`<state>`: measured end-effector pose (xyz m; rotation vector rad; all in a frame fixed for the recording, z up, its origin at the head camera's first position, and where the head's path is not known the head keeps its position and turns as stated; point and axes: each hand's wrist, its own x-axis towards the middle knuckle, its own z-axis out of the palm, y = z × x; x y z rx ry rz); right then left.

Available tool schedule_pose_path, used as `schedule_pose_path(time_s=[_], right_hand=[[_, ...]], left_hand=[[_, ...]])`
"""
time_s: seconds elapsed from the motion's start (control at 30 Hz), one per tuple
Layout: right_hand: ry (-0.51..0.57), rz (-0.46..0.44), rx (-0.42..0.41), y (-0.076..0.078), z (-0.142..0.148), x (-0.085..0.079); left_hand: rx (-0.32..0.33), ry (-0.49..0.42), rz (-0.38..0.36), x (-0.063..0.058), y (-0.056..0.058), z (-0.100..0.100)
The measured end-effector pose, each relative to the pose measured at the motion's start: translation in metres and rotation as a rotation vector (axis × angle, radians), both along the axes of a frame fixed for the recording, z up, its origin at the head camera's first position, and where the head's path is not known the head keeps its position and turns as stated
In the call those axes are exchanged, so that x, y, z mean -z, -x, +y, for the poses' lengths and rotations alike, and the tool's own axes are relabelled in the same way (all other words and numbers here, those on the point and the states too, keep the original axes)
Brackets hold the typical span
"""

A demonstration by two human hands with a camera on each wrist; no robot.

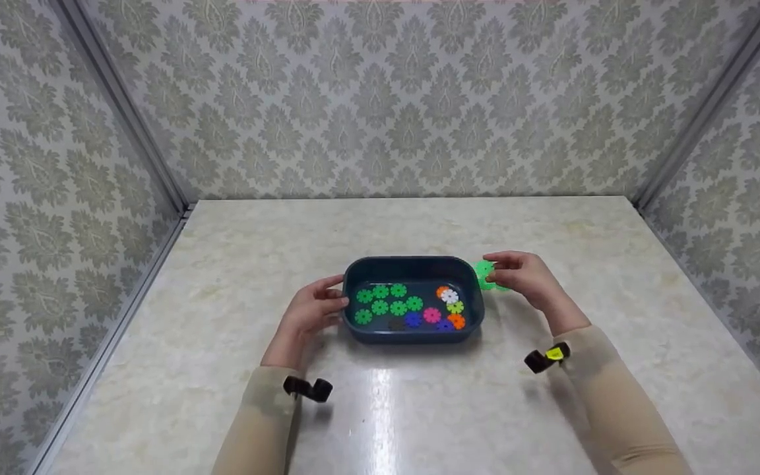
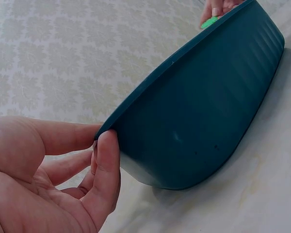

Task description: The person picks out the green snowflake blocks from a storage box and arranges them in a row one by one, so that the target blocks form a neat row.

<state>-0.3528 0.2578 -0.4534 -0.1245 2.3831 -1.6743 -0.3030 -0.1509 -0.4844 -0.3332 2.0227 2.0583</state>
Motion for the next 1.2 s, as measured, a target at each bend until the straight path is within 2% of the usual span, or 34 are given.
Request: schedule_pose_path(time_s=[0.3, 0.53, 0.7, 0.83, 1.0, 1.2], right_hand=[[-0.007, -0.09, 0.083, 0.006, 0.035, 0.019], [-0.046, -0.107, 0.145, 0.011, 0.052, 0.031], [-0.052, -0.147, 0.178, 0.012, 0.056, 0.032], [-0.109, -0.174, 0.189, 0.015, 0.055, 0.031], [-0.193, -0.174, 0.172, 0.018, 0.053, 0.03], [-0.238, -0.155, 0.153, 0.018, 0.052, 0.029]], left_hand=[[0.003, -0.014, 0.022, 0.003, -0.001, 0.0], [0.013, -0.011, 0.005, 0.001, 0.0, -0.001], [0.017, -0.006, 0.009, 0.001, 0.001, -0.002], [0.018, -0.007, 0.01, 0.001, 0.002, -0.001], [0.009, -0.011, 0.01, 0.001, 0.0, -0.001], [0.022, -0.015, 0.042, 0.0, -0.003, -0.001]])
